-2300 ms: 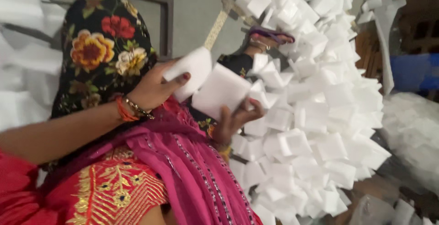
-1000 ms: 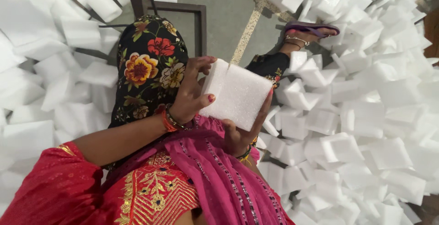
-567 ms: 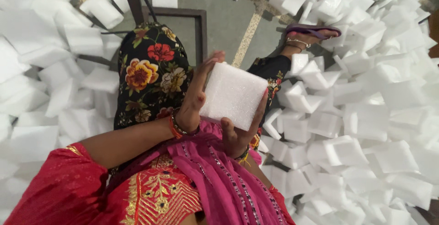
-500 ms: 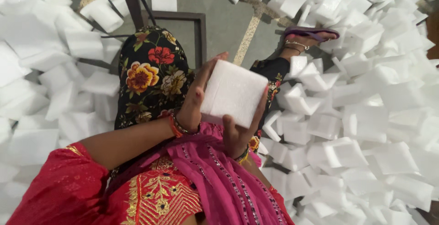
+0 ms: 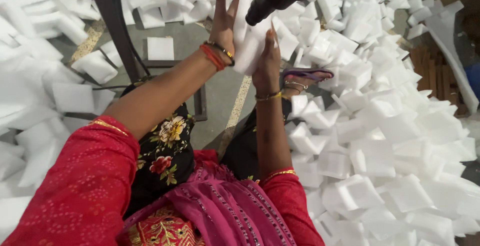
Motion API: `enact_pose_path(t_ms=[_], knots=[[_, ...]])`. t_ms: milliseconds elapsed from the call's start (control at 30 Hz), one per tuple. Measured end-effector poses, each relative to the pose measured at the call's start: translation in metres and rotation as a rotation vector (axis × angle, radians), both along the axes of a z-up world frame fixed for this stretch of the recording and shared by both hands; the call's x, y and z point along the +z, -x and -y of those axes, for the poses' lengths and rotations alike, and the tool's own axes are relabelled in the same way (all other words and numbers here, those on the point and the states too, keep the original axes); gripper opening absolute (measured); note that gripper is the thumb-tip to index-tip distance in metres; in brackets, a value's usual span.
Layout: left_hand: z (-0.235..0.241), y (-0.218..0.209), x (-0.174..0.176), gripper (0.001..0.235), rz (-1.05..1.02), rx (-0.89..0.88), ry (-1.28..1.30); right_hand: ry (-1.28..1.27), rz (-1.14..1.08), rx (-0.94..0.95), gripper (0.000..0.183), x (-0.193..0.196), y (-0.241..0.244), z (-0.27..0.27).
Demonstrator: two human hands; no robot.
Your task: The person sits on the floor surrounded by white foam blocks and repeatedly picks them up, inspects them, and places them back down. The person handles the blocks one at a time, turning them over in their hands.
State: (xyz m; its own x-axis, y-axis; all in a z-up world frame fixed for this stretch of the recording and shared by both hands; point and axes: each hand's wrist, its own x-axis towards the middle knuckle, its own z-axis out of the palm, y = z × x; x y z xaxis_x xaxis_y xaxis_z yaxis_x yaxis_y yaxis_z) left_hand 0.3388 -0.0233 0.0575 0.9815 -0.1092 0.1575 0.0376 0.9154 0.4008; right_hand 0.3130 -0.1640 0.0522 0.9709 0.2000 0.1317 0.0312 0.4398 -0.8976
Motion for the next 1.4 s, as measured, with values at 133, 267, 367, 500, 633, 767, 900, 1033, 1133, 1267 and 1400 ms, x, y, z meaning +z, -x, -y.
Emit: enact_pose_path(t_ms=[133,267,367,500,633,767,900,1033,1133,1267,1400], knots=[[0.004,-0.012,0.006,0.105,-0.135,0.015,-0.064,0.097,0.029,-0.032,0.069,0.009,-0.011,0.006],[0.011,0.009,0.008,0.100,-0.089,0.086,-0.018,0.298,0.160,-0.145,0.070,0.028,0.021,0.005],[0.016,0.045,0.010,0.097,-0.117,0.192,-0.341,0.438,0.200,-0.222,0.069,0.045,0.067,0.006],[0.018,0.119,0.021,0.087,0.083,0.444,-0.913,0.551,0.256,-0.286,0.076,0.063,0.135,0.010],[0.009,0.201,0.027,0.083,0.275,0.589,-1.313,0.796,0.340,-0.332,0.088,0.062,0.203,0.019],[0.004,0.255,0.036,0.080,0.363,0.595,-1.318,0.863,0.313,-0.308,0.093,0.053,0.254,0.026],[-0.012,0.273,0.035,0.094,0.442,0.559,-1.498,0.874,0.337,-0.289,0.095,0.045,0.271,0.033],[-0.029,0.289,0.014,0.128,0.612,0.462,-1.477,0.451,0.009,-0.129,0.110,0.044,0.276,0.042],[-0.034,0.296,0.005,0.128,0.489,0.416,-1.379,0.420,0.015,-0.068,0.120,0.047,0.282,0.035],[-0.037,0.298,-0.003,0.113,0.375,0.442,-1.327,0.501,0.117,-0.031,0.128,0.047,0.296,0.030],[-0.040,0.295,-0.007,0.094,0.322,0.327,-1.262,0.920,0.336,-0.205,0.124,0.040,0.300,0.031]])
